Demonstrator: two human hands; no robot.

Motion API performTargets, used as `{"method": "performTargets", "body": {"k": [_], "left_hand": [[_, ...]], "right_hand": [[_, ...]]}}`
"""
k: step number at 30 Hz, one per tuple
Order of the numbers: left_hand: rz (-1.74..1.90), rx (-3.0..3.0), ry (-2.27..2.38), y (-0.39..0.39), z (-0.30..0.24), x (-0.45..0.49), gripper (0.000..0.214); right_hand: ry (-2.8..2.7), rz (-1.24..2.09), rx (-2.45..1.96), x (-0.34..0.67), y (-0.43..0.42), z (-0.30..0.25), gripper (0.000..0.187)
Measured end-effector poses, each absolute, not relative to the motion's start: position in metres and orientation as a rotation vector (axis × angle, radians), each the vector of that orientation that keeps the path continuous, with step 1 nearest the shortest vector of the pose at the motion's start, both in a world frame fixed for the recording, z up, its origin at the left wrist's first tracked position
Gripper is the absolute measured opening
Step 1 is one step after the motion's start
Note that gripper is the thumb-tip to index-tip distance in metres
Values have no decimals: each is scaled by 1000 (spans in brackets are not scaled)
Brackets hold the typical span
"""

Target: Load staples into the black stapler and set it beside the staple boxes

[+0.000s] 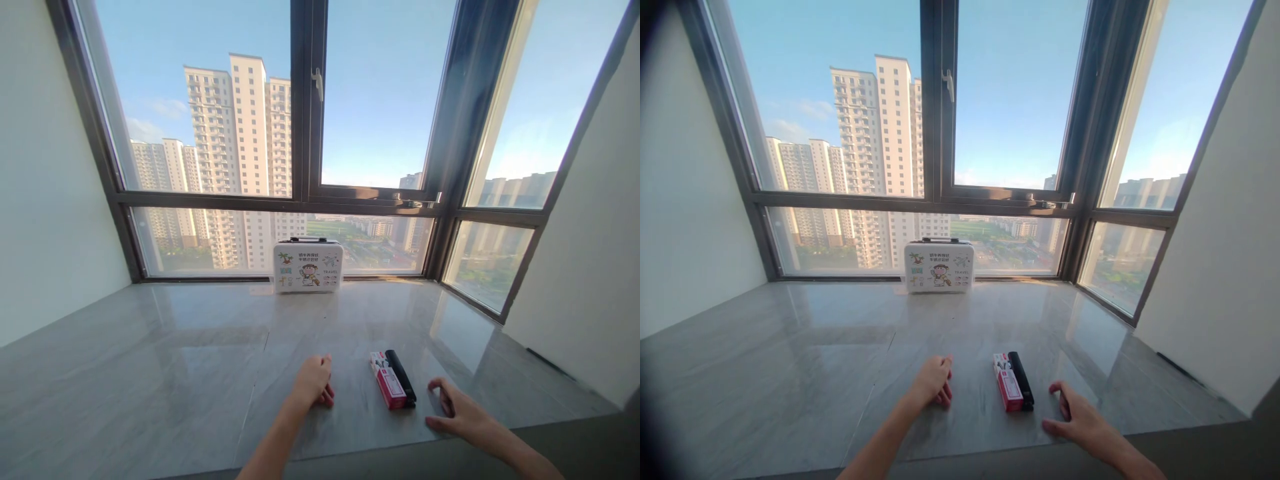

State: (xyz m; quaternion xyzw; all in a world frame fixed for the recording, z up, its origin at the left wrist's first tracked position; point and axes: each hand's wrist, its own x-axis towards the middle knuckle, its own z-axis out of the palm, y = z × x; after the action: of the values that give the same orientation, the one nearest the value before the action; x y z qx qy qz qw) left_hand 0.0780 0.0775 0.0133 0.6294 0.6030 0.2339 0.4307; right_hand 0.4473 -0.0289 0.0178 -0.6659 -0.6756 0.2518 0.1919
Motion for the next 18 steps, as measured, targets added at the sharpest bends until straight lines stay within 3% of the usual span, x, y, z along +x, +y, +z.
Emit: {"method": "performTargets", "body": {"k": [3, 9, 13, 15, 18], "left_hand": [[745, 1538, 1559, 59, 11, 11, 45], [978, 1727, 1555, 21, 11, -55, 39], [812, 2268, 1603, 7, 5, -55, 53], [629, 2392, 1748, 7, 0, -51, 59], [452, 2430, 1899, 10, -7, -47, 64]], "right_hand": [[-1978, 621, -1879, 433, -49, 21, 31], [-2134, 490, -1721, 294, -66, 33, 20], [-2191, 448, -1534, 209, -42, 34, 13], [-2148, 366, -1570, 186, -24, 31, 19], [-2091, 235, -1722, 168, -3, 21, 48]]}}
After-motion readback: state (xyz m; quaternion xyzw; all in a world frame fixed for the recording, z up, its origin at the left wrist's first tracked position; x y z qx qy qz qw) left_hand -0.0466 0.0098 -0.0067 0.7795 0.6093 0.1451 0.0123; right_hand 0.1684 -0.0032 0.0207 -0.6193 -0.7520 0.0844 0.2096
